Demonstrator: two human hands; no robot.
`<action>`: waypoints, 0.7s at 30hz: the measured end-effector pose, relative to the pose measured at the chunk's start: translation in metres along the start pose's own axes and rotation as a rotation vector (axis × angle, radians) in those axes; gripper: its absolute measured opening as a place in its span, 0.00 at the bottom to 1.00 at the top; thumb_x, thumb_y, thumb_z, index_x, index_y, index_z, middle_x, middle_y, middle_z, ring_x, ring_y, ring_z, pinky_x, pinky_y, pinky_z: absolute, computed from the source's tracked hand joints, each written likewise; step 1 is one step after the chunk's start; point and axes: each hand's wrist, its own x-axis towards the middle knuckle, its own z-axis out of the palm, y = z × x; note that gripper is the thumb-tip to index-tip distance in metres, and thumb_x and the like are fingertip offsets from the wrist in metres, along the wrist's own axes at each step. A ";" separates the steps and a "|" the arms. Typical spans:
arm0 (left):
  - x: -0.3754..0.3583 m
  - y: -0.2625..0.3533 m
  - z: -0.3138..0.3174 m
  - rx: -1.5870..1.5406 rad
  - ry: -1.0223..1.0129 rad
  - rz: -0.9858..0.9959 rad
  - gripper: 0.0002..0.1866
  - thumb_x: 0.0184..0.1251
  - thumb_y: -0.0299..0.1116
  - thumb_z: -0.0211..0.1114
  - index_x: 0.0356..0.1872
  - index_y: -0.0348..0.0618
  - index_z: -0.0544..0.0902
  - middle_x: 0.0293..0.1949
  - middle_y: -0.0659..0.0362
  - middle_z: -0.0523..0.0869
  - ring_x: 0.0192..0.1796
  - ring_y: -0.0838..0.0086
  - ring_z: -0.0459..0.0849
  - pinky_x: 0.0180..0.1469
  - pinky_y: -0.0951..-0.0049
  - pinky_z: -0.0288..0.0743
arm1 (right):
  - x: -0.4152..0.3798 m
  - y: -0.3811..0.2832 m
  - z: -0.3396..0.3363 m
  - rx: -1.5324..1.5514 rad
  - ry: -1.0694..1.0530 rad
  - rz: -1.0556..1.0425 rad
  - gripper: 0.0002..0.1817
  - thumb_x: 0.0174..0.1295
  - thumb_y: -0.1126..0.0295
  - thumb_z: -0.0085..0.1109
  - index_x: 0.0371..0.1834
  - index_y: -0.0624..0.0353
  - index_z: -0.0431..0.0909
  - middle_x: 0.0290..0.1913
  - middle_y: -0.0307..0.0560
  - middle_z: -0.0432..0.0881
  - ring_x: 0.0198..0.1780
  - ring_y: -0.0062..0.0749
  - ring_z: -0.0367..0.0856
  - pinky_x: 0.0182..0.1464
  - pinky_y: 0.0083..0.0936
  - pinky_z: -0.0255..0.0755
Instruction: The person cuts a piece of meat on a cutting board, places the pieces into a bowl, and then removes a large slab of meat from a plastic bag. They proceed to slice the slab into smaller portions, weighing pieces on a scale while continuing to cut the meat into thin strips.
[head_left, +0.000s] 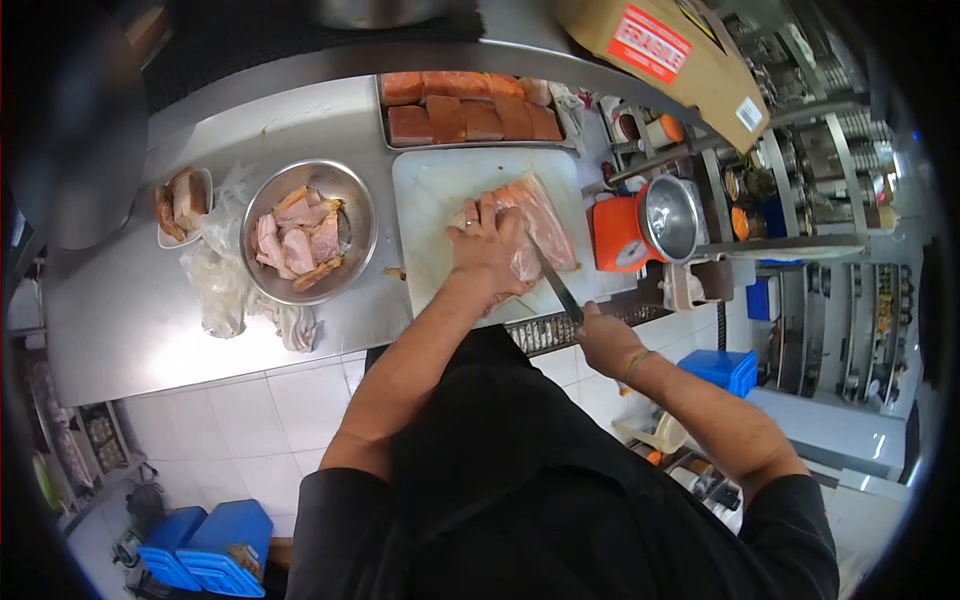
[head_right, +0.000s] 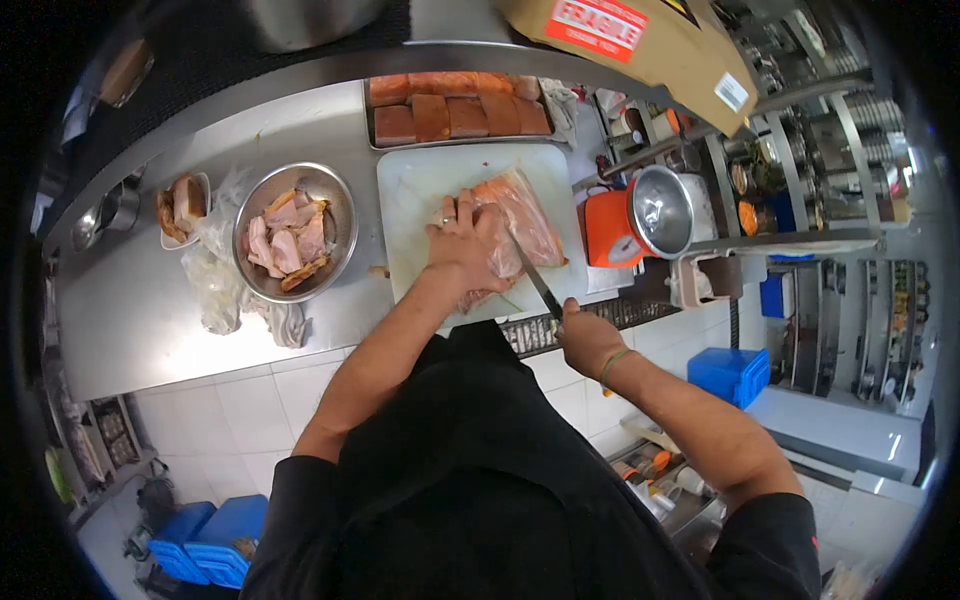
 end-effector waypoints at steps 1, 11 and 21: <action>-0.001 0.001 0.000 0.016 -0.008 -0.001 0.70 0.32 0.60 0.90 0.82 0.56 0.60 0.84 0.40 0.49 0.85 0.35 0.49 0.72 0.28 0.66 | 0.000 -0.005 0.014 0.070 0.040 0.031 0.28 0.72 0.66 0.59 0.65 0.80 0.65 0.41 0.71 0.88 0.46 0.65 0.89 0.50 0.54 0.82; -0.006 0.015 0.000 0.123 -0.035 -0.061 0.74 0.35 0.66 0.86 0.85 0.51 0.54 0.86 0.40 0.44 0.87 0.38 0.46 0.77 0.34 0.63 | 0.038 -0.013 0.095 0.364 0.337 0.087 0.22 0.77 0.62 0.53 0.62 0.70 0.66 0.37 0.66 0.89 0.40 0.66 0.89 0.43 0.59 0.81; -0.007 0.006 0.005 0.070 0.031 -0.070 0.76 0.33 0.66 0.87 0.86 0.49 0.53 0.87 0.41 0.44 0.87 0.41 0.47 0.81 0.38 0.62 | -0.020 -0.019 0.057 0.429 0.433 0.100 0.20 0.79 0.56 0.55 0.60 0.62 0.68 0.41 0.63 0.89 0.41 0.64 0.89 0.44 0.56 0.81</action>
